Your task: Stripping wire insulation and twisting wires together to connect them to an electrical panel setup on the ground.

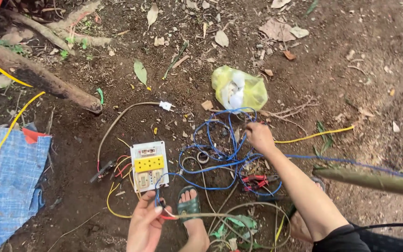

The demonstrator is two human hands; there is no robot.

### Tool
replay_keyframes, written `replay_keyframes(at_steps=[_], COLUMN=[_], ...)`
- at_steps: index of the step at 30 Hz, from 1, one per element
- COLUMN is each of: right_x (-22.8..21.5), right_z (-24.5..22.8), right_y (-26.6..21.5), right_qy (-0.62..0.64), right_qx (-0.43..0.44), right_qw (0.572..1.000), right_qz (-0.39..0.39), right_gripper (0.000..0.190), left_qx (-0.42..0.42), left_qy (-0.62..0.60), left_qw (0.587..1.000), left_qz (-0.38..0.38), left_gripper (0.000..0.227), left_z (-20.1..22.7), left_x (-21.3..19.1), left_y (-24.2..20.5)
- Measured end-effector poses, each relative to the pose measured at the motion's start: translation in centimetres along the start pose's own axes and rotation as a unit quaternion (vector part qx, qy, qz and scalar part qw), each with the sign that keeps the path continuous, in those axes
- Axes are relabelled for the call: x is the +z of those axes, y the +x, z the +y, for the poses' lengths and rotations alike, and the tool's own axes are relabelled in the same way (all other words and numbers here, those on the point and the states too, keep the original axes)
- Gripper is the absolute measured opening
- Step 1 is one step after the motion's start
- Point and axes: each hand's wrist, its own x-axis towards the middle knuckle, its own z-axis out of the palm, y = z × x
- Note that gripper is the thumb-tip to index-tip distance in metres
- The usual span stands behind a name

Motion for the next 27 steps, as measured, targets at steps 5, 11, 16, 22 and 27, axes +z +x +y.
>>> replay_keyframes(at_steps=[5, 11, 16, 22, 27], right_x=[0.0, 3.3, 6.6, 7.5, 7.4], right_z=[-1.6, -2.0, -2.3, -7.7, -6.5], right_y=[8.4, 16.1, 19.1, 17.4, 15.3], right_qy=[0.003, -0.095, -0.194, -0.102, 0.0], right_qx=[-0.018, 0.048, -0.051, -0.171, -0.111], right_qw=[0.998, 0.994, 0.98, 0.98, 0.993], right_qz=[0.059, -0.006, -0.003, -0.027, 0.046], right_gripper=[0.021, 0.038, 0.04, 0.067, 0.05], left_qx=[-0.04, -0.065, -0.083, -0.08, -0.094], left_qy=[-0.004, -0.028, -0.037, -0.028, -0.019], left_qw=[0.997, 0.99, 0.986, 0.986, 0.986], left_qz=[-0.07, -0.121, -0.138, -0.147, -0.134], left_gripper=[0.059, 0.062, 0.066, 0.071, 0.071], left_z=[-2.4, -4.4, -4.2, -3.8, -3.2], left_x=[-3.0, -5.8, -6.1, -4.9, -4.2], left_y=[3.0, 4.5, 4.4, 4.3, 4.0])
